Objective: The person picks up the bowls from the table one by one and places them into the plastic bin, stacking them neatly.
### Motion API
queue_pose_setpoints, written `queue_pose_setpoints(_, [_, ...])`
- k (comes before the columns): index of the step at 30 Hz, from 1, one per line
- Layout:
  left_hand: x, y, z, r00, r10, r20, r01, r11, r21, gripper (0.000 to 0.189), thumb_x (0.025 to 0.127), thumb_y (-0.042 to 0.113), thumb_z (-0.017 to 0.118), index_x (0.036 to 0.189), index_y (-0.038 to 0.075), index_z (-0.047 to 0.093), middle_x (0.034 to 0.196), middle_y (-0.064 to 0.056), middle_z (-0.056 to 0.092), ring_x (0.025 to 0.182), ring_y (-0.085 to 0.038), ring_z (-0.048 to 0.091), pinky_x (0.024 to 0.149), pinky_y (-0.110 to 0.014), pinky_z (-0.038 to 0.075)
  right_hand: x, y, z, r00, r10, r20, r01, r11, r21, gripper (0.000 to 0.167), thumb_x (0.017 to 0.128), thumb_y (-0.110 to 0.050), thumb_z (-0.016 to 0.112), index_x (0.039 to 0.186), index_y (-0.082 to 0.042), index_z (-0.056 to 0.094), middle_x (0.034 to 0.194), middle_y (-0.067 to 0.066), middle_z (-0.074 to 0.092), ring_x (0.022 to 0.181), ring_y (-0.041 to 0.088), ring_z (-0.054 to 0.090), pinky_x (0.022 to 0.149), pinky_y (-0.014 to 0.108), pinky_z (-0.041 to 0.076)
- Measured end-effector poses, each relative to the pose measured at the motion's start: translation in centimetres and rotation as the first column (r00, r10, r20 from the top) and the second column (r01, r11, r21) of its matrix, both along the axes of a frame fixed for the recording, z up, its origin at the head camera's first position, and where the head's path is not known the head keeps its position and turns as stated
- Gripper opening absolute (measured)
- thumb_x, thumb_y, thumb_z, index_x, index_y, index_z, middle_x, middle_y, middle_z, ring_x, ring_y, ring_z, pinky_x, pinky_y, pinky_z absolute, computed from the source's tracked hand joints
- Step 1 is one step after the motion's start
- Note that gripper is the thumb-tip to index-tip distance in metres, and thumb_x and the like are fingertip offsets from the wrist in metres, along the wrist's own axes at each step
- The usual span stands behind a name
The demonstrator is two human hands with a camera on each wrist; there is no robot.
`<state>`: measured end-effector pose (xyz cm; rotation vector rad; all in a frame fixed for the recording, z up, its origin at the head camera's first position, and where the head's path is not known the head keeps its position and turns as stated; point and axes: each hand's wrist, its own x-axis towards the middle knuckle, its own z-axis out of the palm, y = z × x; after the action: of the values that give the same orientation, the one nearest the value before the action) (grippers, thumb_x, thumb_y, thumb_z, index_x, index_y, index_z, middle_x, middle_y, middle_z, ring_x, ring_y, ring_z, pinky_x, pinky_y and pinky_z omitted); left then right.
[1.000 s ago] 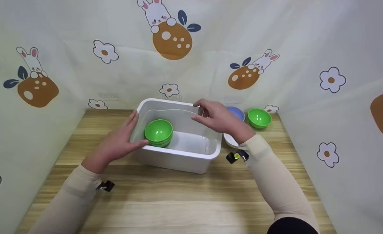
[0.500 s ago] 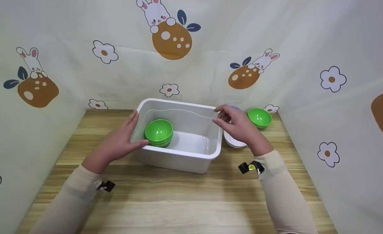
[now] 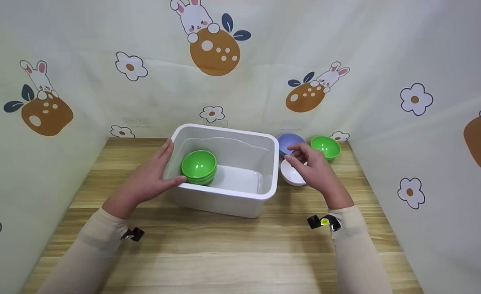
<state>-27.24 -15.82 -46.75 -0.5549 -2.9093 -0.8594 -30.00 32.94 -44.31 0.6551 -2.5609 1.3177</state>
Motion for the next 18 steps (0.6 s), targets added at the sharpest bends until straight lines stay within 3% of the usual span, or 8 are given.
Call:
queue_pose_setpoints(6, [0.1,0.0,0.0,1.0,0.004,-0.006,-0.004,1.0,0.0,0.123,0.094,0.073,0.073,0.177,0.003,0.016,0.185,-0.015,0.007,0.152,-0.054,0.046,0.115,-0.069,0.047,0.0,0.8,-1.3,0.999,-0.048,0.017,0.048,0.999,0.003,0.025,0.109,-0.011,0.071,0.131,0.002,0.073,0.104,0.017,0.076,0.09,0.028,0.073,0.08,0.016,0.056])
queue_pose_setpoints(18, [0.2,0.1,0.3,1.0,0.004,0.014,-0.004,1.0,-0.001,0.123,0.095,0.073,0.072,0.177,0.003,0.014,0.186,-0.015,0.005,0.155,-0.052,0.041,0.117,-0.068,0.046,-0.1,1.2,-2.9,0.994,-0.105,0.032,0.105,0.994,0.011,0.028,0.11,-0.014,0.071,0.131,0.004,0.072,0.106,0.018,0.076,0.091,0.025,0.071,0.076,0.017,0.054])
